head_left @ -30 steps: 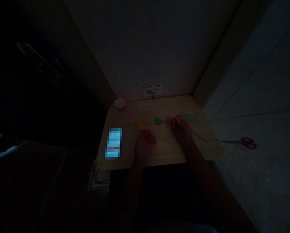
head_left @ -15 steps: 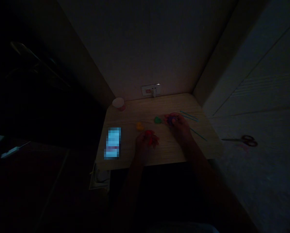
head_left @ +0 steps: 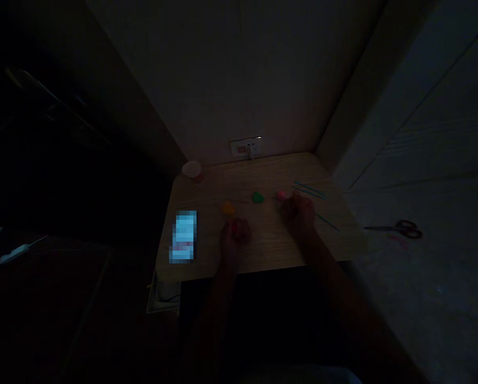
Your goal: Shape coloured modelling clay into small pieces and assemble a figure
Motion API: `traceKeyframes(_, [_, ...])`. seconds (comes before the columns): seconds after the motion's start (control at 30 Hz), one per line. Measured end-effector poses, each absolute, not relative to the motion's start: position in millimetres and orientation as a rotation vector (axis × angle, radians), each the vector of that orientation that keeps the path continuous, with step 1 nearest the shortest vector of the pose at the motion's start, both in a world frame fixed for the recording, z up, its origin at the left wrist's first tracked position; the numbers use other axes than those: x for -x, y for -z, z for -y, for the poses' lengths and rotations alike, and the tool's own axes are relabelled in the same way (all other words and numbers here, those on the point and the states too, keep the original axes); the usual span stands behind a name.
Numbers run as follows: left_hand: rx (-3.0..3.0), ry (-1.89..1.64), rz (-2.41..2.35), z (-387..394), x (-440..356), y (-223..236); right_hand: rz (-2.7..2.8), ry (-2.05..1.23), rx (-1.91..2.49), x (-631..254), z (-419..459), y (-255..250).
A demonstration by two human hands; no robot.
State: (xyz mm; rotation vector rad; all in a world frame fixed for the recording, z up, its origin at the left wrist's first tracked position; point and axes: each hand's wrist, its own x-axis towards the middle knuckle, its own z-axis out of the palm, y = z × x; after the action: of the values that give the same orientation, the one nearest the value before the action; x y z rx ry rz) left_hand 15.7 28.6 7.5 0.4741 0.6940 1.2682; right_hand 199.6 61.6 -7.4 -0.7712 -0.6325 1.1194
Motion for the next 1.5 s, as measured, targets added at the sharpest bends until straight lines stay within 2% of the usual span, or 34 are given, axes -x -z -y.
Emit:
traceKeyframes(0.2, [-0.492, -1.350, -0.883, -28, -15, 7, 0.475, -1.140, 0.770, -200, -57, 8])
traceKeyframes(0.47, [-1.440, -1.304, -1.042, -24, -24, 8, 0.627, -1.442, 0.561, -200, -60, -3])
traceKeyframes(0.67, [-1.886, -1.126, -1.137, -23, -29, 9, 0.797, -1.403, 0.742, -196, -60, 3])
traceKeyframes(0.97, [-1.538, -1.445, -1.092, -20, -30, -8, 0.845, -1.462, 0.817, -194, -56, 9])
traceKeyframes(1.1, [-1.641, -1.274, -0.924, -24, -24, -25, 0.951, -1.631, 0.747, -187, -41, 2])
traceKeyframes(1.27, [-1.598, -1.230, -0.911, -22, -21, -36, 0.894, -1.619, 0.768, -177, -25, -9])
traceKeyframes(1.37, [-1.434, -1.346, -1.005, -19, -20, -36, 0.882, -1.622, 0.774, -177, -16, -20])
traceKeyframes(1.5, [-0.937, -1.664, -1.038, -21, -15, -38, 0.954, -1.585, 0.846, -184, 0, -33])
